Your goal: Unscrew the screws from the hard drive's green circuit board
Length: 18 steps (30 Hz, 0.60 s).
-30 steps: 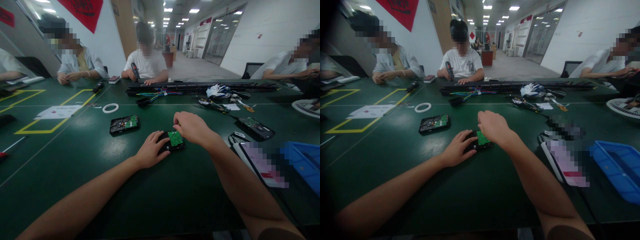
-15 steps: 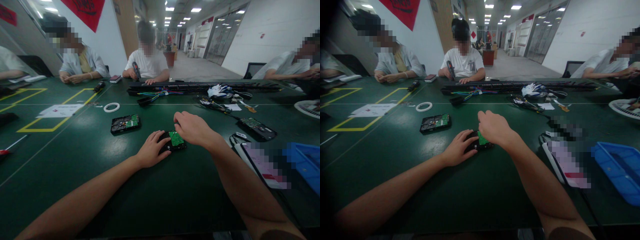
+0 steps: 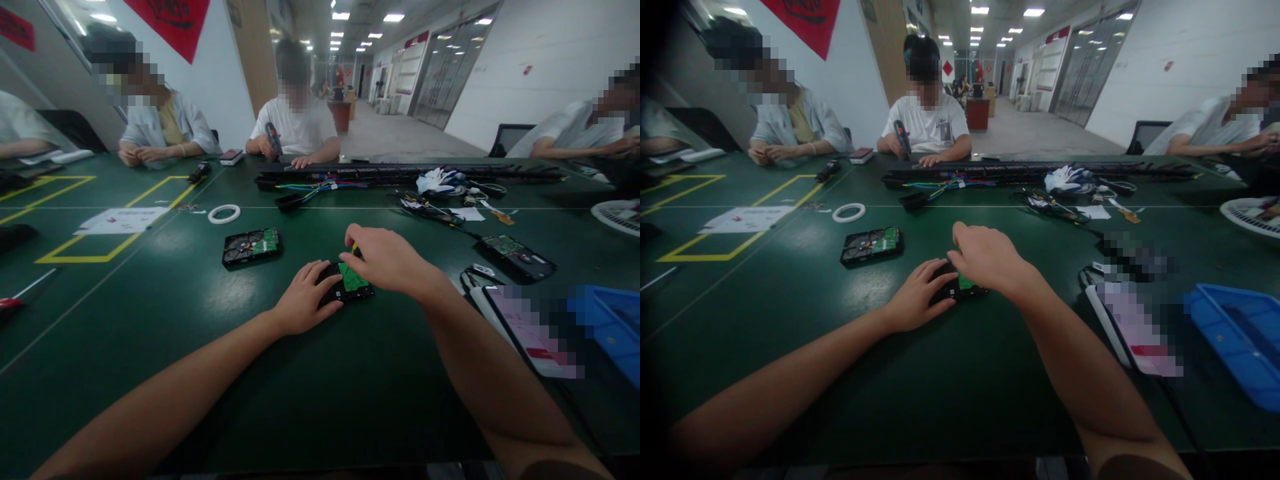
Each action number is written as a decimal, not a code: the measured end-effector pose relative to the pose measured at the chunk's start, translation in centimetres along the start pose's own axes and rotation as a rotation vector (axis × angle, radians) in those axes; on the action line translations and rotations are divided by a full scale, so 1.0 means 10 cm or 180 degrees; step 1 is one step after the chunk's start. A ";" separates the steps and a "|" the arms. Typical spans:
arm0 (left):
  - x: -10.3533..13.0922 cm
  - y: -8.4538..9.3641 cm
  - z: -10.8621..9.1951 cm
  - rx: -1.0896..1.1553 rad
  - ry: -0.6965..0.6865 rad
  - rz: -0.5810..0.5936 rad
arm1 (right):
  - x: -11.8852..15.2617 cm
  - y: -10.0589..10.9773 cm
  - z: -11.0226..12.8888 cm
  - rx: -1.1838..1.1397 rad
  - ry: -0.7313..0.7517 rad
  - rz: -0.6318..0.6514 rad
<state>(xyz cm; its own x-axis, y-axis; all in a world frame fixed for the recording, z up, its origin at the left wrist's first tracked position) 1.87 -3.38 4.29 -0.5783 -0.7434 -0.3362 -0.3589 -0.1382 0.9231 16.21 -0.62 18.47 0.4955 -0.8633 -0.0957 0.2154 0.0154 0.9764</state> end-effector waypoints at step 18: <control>0.00 -0.01 0.01 -0.0022 -0.0002 0.0022 | -0.01 0.00 -0.14 0.0320 -0.0366 -0.0113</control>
<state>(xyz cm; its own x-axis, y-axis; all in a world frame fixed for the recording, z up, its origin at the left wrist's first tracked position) 1.83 -3.25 4.14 -0.5813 -0.7438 -0.3300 -0.3500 -0.1376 0.9266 17.31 0.19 18.19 0.3883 -0.9146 -0.1133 0.1428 -0.0617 0.9878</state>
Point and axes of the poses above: each hand's wrist, its own x-axis away from the middle knuckle, its own y-axis out of the back of the hand, z = x × y, the point moved 7 cm from there along -x, towards the middle knuckle, and after that the axes turned 5 degrees about -x, right-handed, at the moved point
